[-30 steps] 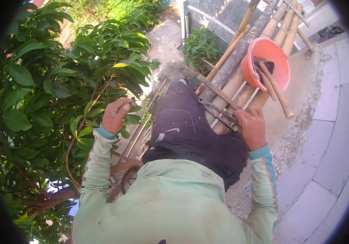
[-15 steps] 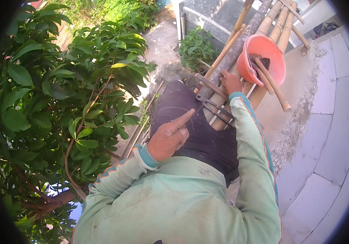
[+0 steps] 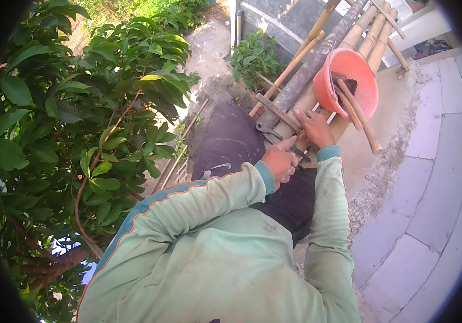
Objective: The person secures bamboo poles on a scaffolding platform using wire and pliers. They repeatedly wrap wire around the joints, twist it with pliers, and trim the excess. The person works on multiple joints to stabilize the structure.
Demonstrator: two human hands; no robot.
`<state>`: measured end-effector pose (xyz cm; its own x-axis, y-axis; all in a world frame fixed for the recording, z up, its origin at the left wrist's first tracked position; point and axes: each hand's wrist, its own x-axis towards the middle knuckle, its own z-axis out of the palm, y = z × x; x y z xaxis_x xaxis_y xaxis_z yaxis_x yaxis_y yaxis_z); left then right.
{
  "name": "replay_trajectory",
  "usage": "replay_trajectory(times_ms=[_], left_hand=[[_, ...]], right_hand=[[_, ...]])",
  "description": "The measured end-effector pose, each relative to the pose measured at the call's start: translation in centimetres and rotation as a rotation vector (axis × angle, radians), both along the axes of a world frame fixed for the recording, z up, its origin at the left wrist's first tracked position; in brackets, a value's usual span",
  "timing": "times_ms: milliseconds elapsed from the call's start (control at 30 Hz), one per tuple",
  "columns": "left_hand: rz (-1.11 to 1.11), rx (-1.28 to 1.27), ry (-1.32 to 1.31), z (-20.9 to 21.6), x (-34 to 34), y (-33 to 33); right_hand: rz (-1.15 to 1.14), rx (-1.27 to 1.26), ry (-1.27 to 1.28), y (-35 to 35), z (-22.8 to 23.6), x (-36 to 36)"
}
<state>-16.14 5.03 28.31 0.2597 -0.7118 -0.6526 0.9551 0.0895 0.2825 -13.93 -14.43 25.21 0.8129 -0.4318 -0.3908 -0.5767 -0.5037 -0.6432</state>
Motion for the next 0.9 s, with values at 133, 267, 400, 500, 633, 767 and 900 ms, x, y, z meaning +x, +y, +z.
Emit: replay_trajectory(times_ms=[133,267,400,500,633,767,900], left_hand=[[0.061,-0.063,-0.079,-1.4,-2.0,-4.3],[0.020,0.405,-1.106,-4.1,-0.4,-3.2],[0.478,0.683,-1.148,-12.6,8.9,0.5],[0.333,0.712,-0.925,-19.5,14.8,1.5],[0.249,0.537,-0.370,-24.2,17.6,-1.3],[0.288,0.464,-0.220,-26.4,17.4,-3.2],[0.319,0.422,-0.139,-28.9,17.8,-3.1]], right_hand=[[0.293,-0.401,-0.018,0.4,0.5,-1.6],[0.250,-0.528,0.110,-2.0,-1.7,-0.8],[0.268,-0.367,0.032,-5.5,-5.3,1.1],[0.319,-0.458,0.169,-4.7,-5.0,4.3],[0.642,-0.677,0.456,-4.5,-4.8,6.7],[0.270,-0.501,0.230,-3.5,-5.4,4.5],[0.235,-0.390,0.263,-1.6,-3.5,4.2]])
